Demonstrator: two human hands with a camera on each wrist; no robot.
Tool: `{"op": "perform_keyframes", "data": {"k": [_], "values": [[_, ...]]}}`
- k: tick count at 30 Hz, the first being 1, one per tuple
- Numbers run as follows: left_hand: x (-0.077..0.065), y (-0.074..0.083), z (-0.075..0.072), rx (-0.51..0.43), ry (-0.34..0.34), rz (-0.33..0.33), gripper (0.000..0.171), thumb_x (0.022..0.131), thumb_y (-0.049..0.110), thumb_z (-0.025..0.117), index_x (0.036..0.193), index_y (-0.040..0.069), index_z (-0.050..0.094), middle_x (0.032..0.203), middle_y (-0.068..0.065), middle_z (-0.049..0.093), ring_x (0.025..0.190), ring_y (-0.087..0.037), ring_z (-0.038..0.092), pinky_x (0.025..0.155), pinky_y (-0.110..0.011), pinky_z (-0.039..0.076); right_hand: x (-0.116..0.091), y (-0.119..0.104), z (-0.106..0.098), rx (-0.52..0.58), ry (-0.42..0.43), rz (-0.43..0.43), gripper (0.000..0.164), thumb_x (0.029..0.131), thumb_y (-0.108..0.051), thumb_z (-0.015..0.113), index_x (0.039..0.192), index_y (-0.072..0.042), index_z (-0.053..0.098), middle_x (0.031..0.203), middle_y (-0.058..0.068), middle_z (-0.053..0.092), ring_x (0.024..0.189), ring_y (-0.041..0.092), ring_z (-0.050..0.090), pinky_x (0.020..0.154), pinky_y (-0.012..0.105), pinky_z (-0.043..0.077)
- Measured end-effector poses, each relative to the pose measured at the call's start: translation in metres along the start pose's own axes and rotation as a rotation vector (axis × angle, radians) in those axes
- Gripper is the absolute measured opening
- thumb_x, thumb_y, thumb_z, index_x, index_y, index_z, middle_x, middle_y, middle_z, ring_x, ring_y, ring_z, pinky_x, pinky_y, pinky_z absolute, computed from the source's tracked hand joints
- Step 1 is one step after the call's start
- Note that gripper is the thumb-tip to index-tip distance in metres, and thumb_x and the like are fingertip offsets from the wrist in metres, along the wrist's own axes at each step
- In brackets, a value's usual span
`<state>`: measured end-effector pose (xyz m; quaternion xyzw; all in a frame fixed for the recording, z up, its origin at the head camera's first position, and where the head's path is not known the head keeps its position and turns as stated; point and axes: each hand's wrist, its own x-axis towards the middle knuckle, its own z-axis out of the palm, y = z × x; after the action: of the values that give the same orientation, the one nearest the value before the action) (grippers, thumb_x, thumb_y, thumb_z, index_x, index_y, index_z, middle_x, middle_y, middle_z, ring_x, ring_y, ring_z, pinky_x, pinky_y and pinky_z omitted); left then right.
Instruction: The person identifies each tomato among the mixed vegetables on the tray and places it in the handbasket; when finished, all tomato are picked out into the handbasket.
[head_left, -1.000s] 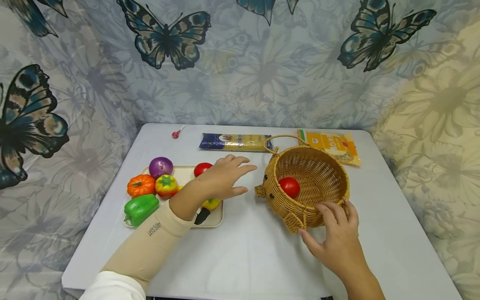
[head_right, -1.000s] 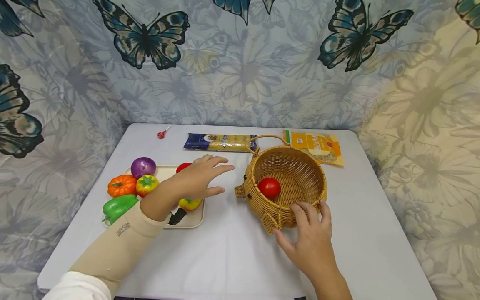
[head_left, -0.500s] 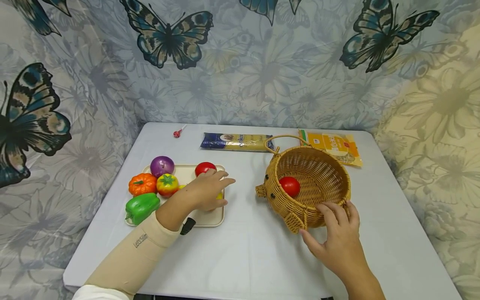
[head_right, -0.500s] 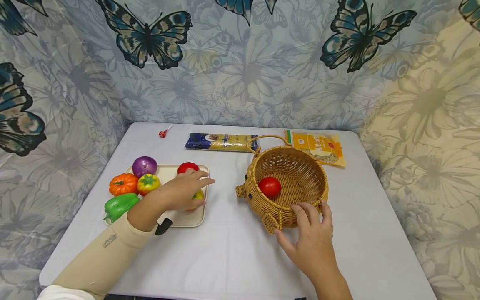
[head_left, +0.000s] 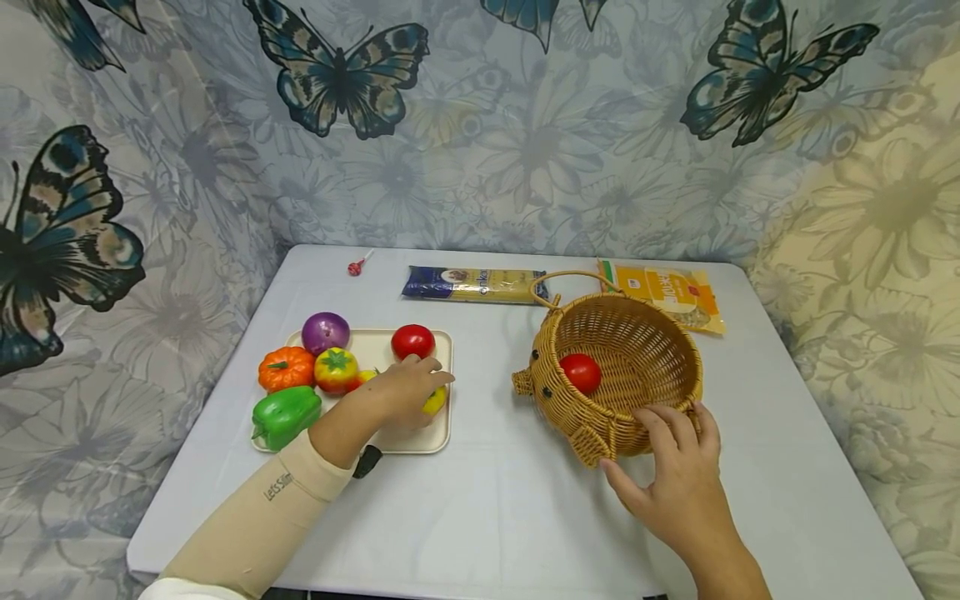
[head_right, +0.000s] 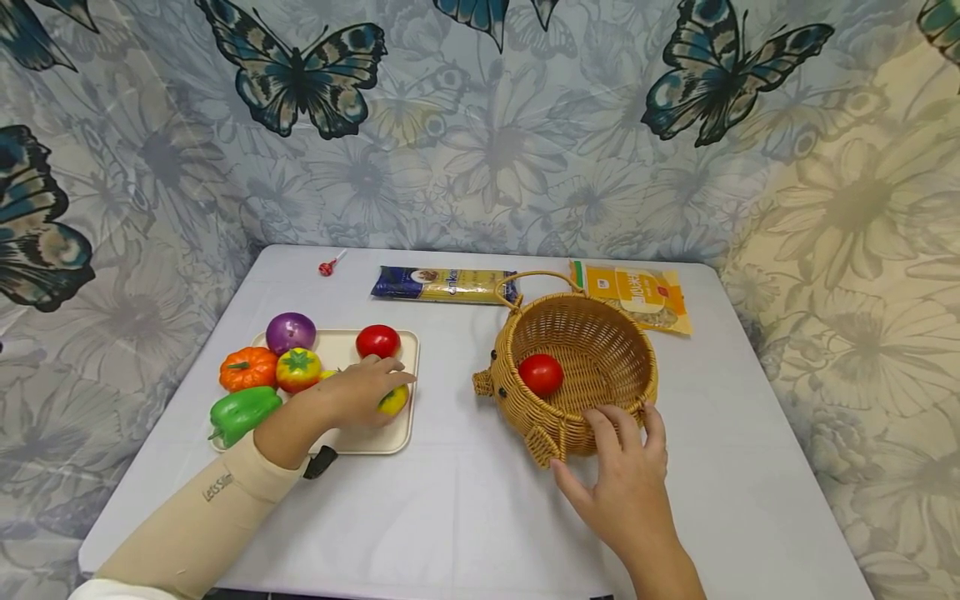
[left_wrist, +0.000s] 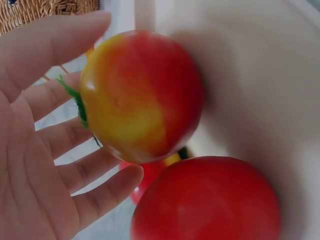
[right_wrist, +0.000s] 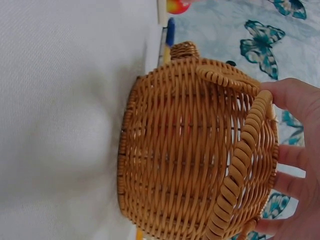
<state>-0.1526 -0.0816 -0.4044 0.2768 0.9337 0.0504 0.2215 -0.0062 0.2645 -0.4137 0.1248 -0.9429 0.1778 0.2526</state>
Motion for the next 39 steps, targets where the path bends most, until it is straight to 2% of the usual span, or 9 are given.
{"op": "perform_keyframes", "data": {"k": [9,23,31,39], "values": [[-0.002,-0.003,0.003,-0.013,0.016,0.02,0.061,0.081,0.023,0.076,0.136,0.025,0.051,0.134,-0.002,0.048,0.121,-0.022,0.044,0.102,-0.044,0.045,0.0,-0.001,-0.001,0.004,-0.001,0.005,0.066,0.065,-0.04,0.076,0.112,0.003,0.058,0.115,0.018,0.054,0.114,0.037,0.044,0.113,0.059,0.008],[-0.003,-0.004,0.0,0.024,0.036,0.066,0.057,0.082,0.023,0.074,0.135,0.022,0.053,0.13,-0.004,0.049,0.116,-0.021,0.044,0.099,-0.038,0.047,-0.001,0.0,0.0,0.01,0.006,0.001,0.066,0.066,-0.042,0.075,0.111,0.003,0.058,0.114,0.019,0.054,0.113,0.038,0.044,0.111,0.061,0.01],[-0.002,-0.002,-0.006,0.037,0.046,0.096,0.058,0.083,0.024,0.073,0.136,0.021,0.051,0.129,-0.004,0.048,0.115,-0.021,0.044,0.097,-0.036,0.049,-0.001,0.0,0.0,0.003,-0.001,0.0,0.067,0.068,-0.045,0.074,0.112,0.003,0.058,0.114,0.019,0.054,0.113,0.038,0.044,0.112,0.061,0.01],[0.003,0.005,-0.02,0.068,0.105,0.16,0.053,0.086,0.024,0.07,0.136,0.02,0.052,0.127,-0.002,0.05,0.111,-0.021,0.045,0.097,-0.035,0.047,0.0,-0.001,0.001,0.018,0.04,-0.027,0.065,0.073,-0.049,0.069,0.111,0.003,0.058,0.113,0.02,0.055,0.112,0.04,0.044,0.112,0.061,0.01]]}}
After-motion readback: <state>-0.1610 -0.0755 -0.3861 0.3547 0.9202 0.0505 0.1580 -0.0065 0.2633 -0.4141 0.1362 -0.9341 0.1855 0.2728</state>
